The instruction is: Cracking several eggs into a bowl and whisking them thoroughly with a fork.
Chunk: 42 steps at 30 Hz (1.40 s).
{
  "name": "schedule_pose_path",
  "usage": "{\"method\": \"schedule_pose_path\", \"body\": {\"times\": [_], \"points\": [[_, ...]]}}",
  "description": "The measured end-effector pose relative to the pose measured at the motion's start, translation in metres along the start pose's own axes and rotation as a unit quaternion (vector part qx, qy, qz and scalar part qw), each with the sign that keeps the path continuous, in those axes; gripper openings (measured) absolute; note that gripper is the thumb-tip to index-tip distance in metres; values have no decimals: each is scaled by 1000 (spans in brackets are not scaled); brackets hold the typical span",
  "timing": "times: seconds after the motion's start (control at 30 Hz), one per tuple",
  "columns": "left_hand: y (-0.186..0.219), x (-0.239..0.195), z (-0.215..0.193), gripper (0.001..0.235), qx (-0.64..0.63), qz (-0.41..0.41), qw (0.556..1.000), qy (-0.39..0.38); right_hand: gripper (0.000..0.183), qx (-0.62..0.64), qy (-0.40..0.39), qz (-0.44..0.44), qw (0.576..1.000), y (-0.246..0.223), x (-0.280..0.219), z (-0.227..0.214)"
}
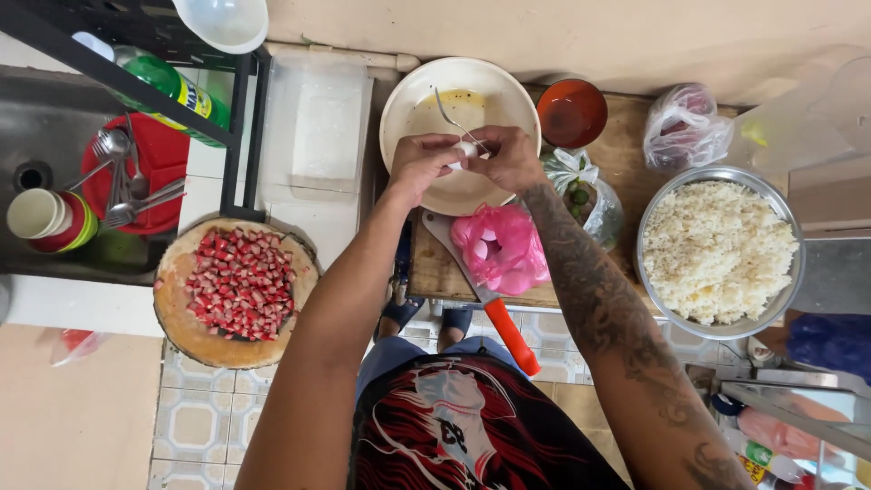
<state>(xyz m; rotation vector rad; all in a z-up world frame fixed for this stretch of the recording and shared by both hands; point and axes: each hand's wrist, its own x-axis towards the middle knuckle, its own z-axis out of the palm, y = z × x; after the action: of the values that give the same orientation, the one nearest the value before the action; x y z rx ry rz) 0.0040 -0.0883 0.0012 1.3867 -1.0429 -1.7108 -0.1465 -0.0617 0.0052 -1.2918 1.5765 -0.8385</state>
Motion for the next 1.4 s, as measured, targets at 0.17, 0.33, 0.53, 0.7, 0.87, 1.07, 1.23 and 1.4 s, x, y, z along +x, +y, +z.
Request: {"method": "schedule_pose_path", "body": {"times": [0.17, 0.33, 0.53, 0.7, 0.87, 1.07, 1.23, 1.4], "points": [[-17, 30, 9, 32, 112, 34, 991, 61, 34, 4, 23, -1, 1000, 22, 19, 7], [-31, 50, 10, 31, 197, 59, 976, 76, 36, -93, 49, -14, 994, 29, 30, 2], [-13, 28, -7, 31, 452, 369, 809, -66, 39, -307, 47, -167, 936, 22, 15, -15], [-5, 9, -7, 35, 389, 475, 789, 34, 35, -97, 216, -100, 966, 28, 1, -19], [-5, -66, 12, 35, 103, 179, 977, -46, 16, 234, 157, -61, 958, 8, -84, -18], [-37, -105, 26, 29, 163, 118, 973, -110, 16, 337, 80, -8, 938, 44, -143, 1], [-56, -100, 37, 33, 427, 245, 844, -215, 29, -126, 106, 46, 985, 68, -172, -22], [-70, -90, 53, 24, 548, 309, 742, -230, 30, -270, 132, 0, 954, 85, -183, -37]]}}
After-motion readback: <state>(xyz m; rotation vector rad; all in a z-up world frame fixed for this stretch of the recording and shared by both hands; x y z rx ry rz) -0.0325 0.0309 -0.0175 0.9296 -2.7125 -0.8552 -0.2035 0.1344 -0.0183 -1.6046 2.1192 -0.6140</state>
